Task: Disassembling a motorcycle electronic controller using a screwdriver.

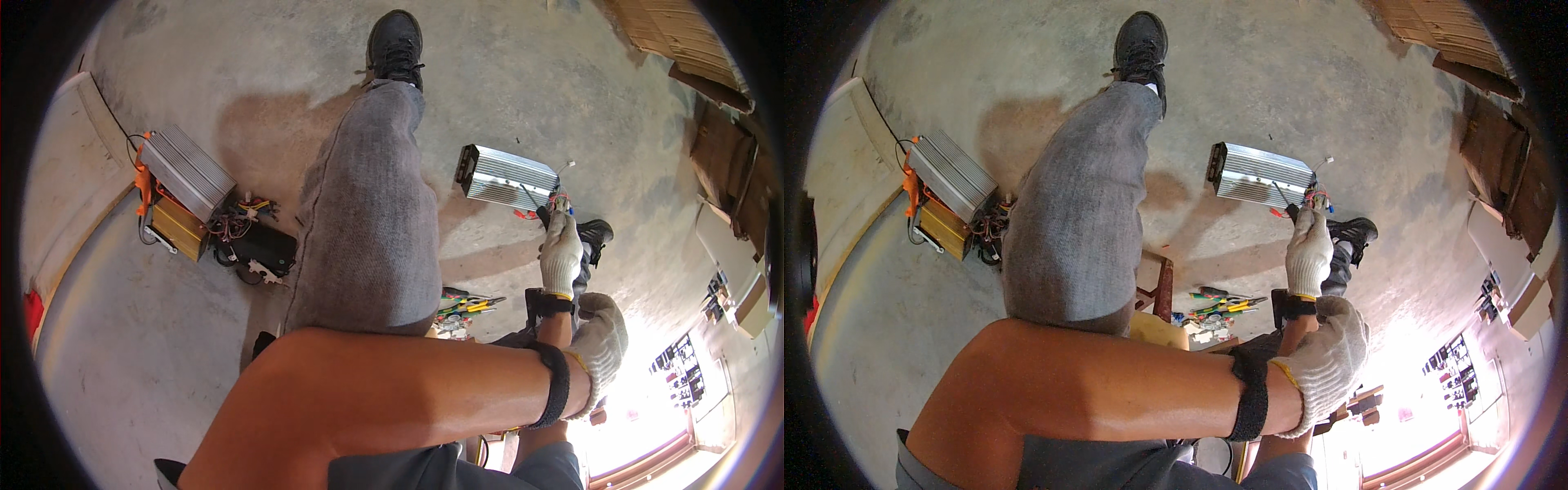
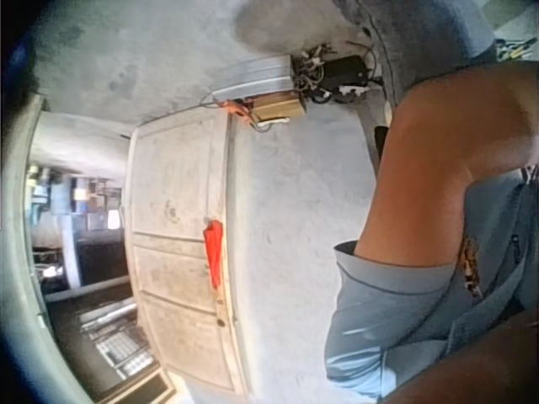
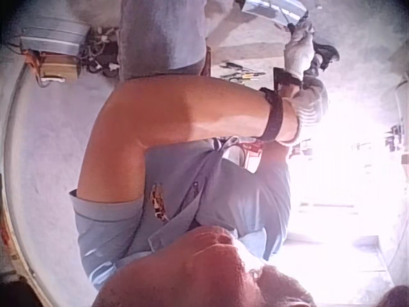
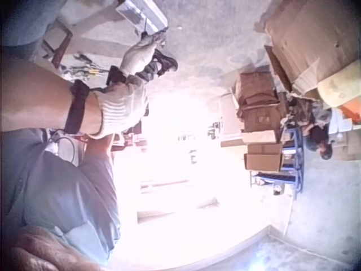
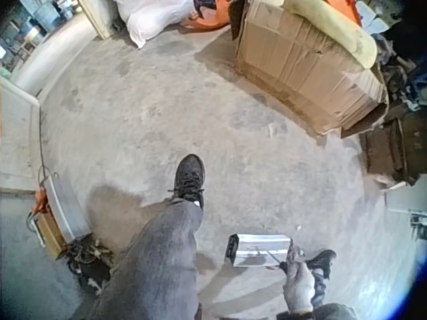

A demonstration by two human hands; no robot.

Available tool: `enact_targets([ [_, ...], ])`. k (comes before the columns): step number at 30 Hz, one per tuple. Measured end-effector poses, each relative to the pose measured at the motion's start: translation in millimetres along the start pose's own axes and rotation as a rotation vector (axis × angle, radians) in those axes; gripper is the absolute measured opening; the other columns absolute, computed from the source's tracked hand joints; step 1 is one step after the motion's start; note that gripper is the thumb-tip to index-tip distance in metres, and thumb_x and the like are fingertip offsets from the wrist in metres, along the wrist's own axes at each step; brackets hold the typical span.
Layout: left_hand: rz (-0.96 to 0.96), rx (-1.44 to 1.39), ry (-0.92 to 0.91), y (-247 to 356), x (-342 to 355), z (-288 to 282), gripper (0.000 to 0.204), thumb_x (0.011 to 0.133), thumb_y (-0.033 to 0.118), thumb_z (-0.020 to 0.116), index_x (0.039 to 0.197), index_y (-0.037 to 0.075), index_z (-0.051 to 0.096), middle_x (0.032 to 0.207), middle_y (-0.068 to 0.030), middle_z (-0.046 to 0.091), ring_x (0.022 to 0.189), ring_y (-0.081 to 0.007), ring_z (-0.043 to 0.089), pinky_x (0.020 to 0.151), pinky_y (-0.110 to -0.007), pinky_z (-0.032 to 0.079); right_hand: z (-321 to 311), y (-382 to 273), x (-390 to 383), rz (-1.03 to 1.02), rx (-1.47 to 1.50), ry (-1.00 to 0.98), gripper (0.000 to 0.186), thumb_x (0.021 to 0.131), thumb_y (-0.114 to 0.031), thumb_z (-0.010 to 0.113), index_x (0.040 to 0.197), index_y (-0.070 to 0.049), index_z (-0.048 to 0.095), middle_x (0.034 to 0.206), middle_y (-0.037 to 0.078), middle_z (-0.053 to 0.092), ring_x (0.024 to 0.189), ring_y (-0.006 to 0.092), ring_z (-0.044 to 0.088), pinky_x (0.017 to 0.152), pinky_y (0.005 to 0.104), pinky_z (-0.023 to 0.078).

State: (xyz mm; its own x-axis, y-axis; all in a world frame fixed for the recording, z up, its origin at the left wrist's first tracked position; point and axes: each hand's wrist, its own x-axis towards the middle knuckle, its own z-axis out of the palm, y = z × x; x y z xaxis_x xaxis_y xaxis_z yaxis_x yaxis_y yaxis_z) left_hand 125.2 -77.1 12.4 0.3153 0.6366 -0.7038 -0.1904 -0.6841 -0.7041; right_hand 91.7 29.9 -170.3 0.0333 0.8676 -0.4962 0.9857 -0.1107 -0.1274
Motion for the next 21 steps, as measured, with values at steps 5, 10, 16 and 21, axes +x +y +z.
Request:
enact_targets([
  [5, 0.161, 0.28, 0.043, -9.5, -20.5, 43.3, 0.048, 0.106, 0.02, 0.053, 0.149, 0.004, 0.04, 0.142, -0.0142, 0.052, 0.135, -0.0261, 0.051, 0.119, -0.04, 0.038, 12.9, -1.8, -5.6, 0.239, 0.43, -0.169, 0.034, 0.103, -0.031, 0.06, 0.116, -0.001, 0.066, 0.097, 0.014, 0.074, 0.075, 0.0257, 0.071, 0.063, 0.0357, 0.057],
  [10, 0.001, 0.135, 0.025, -10.4, -2.9, 16.1, 0.047, 0.105, 0.02, 0.054, 0.148, 0.004, 0.041, 0.14, -0.0139, 0.052, 0.134, -0.0256, 0.051, 0.118, -0.04, 0.038, 13.4, 35.6, 15.3, 0.877, 1.289, -0.4, 0.033, 0.104, -0.033, 0.06, 0.12, -0.003, 0.061, 0.091, 0.013, 0.066, 0.065, 0.0128, 0.062, 0.047, 0.0168, 0.05],
  [16, -0.057, 0.008, -0.017, 6.3, 6.8, 18.2, 0.046, 0.105, 0.02, 0.054, 0.147, 0.004, 0.042, 0.139, -0.0134, 0.053, 0.132, -0.0249, 0.051, 0.117, -0.039, 0.039, 28.3, 48.0, 20.7, 0.536, 0.967, -0.722, 0.037, 0.103, -0.037, 0.056, 0.12, -0.004, 0.06, 0.095, 0.017, 0.067, 0.068, 0.0236, 0.066, 0.053, 0.0265, 0.052],
  [21, -0.096, -0.045, -0.005, 0.8, 8.4, 2.2, 0.046, 0.105, 0.02, 0.054, 0.146, 0.004, 0.042, 0.138, -0.0131, 0.053, 0.131, -0.0244, 0.052, 0.116, -0.038, 0.039, 12.8, -8.2, 3.4, -0.051, -0.353, -0.327, 0.038, 0.096, -0.035, 0.062, 0.12, -0.006, 0.063, 0.105, 0.022, 0.066, 0.089, 0.0451, 0.068, 0.081, 0.0505, 0.055],
])
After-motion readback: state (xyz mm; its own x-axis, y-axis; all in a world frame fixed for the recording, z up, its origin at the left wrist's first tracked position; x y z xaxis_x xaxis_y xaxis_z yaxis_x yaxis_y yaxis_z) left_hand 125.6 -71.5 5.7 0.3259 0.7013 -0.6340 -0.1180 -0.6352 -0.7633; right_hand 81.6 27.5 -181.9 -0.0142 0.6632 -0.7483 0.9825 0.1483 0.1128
